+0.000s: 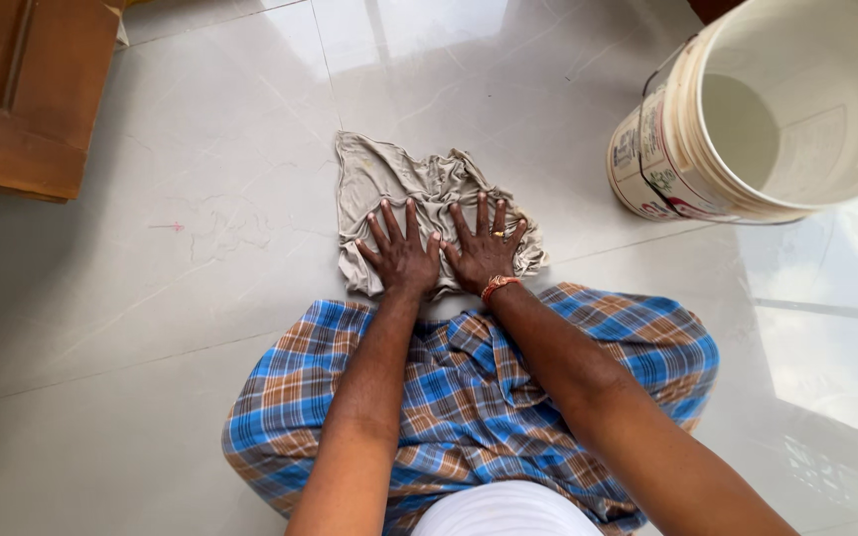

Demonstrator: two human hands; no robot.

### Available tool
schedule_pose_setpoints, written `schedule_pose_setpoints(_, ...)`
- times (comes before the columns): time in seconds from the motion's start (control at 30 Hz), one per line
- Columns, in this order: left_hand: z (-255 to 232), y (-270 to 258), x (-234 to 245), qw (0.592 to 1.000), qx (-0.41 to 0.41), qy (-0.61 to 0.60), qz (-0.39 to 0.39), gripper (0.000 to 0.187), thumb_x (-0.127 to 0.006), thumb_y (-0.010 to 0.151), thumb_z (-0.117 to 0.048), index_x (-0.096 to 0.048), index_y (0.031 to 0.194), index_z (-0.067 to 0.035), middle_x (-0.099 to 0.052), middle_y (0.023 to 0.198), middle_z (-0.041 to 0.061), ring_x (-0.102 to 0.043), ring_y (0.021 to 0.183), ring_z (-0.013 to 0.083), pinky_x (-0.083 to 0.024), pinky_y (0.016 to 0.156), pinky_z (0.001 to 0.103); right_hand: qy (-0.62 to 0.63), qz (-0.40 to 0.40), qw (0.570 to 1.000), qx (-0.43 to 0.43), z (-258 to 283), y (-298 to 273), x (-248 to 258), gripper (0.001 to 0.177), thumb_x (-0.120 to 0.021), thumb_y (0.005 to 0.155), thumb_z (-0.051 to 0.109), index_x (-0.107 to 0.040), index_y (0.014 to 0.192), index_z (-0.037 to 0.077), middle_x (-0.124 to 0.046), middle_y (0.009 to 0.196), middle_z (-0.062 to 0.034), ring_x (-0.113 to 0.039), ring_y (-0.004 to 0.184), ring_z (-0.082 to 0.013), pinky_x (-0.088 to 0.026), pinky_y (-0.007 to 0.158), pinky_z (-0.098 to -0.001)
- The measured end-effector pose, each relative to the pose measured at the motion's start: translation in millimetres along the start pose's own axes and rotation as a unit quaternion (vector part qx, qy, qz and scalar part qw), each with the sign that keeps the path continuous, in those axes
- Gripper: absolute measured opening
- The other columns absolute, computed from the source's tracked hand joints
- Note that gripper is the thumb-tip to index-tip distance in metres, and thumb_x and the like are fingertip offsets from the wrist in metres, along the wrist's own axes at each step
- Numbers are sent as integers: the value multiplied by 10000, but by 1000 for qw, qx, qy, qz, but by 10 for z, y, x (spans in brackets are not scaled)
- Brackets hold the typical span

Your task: The person sits cross-legged on a tiled floor and wipes the surface using a beige cloth. They repeatedly rub the floor, fold the cloth, and dip it into a white bucket of water to wring it out before resuming the cleaning process.

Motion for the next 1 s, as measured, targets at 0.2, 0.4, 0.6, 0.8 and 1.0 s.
schedule_pose_setpoints(0.2, -60, 413, 222, 999, -7, -6, -32, 834, -375, 1021, -648, -1, 1664, -271, 148, 1712, 177, 109, 1564, 451, 22, 1158, 783, -4, -28, 999, -25, -79, 485, 232, 812, -234, 977, 764, -74, 1658, 354, 120, 1718, -153, 162, 1551, -449, 100, 1116, -800)
schedule_pose_setpoints(0.4, -142, 853, 482, 999, -1, -10, -34, 845, -358, 1016, -691, -10, 1667, -279, 155, 1710, 171, 127, 1561, 451, 24, 1147, 806, -16, -37, 999, -31, -147, 1079, 438, 869, -222, 946, 793, -62, 1670, 339, 123, 1723, -163, 180, 1541, -467, 108, 1107, -813)
schedule_pose_setpoints(0.6, -208, 1303, 734, 1000, -1, -19, -19, 869, -356, 1006, -722, 6, 1669, -292, 167, 1711, 167, 154, 1558, 461, 34, 1139, 821, -14, -7, 999, -39, -195, 1642, 726, 939, -240, 894, 850, -42, 1661, 346, 143, 1715, -161, 209, 1525, -453, 137, 1079, -806)
schedule_pose_setpoints(0.8, -266, 1448, 850, 999, -15, -3, -42, 850, -347, 1014, -711, -20, 1669, -279, 123, 1718, 172, 118, 1565, 454, 26, 1141, 814, -12, -25, 999, -16, -188, 1647, 822, 926, -228, 953, 820, -33, 1687, 291, 157, 1729, -150, 197, 1572, -376, 171, 1139, -740)
schedule_pose_setpoints(1.0, -294, 1216, 824, 993, -37, 19, -111, 826, -368, 1019, -673, -100, 1665, -232, 11, 1726, 161, 11, 1579, 408, 6, 1186, 744, -15, -54, 998, 1, -241, 1416, 578, 890, -244, 1016, 740, 24, 1689, 221, 167, 1729, -148, 191, 1582, -335, 197, 1173, -667)
Point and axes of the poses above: each hand's wrist, its own y-axis towards the middle knuckle, its own x-axis out of the back of the hand, z = x × y, the point moved 10 cm from there along y, towards the middle knuckle
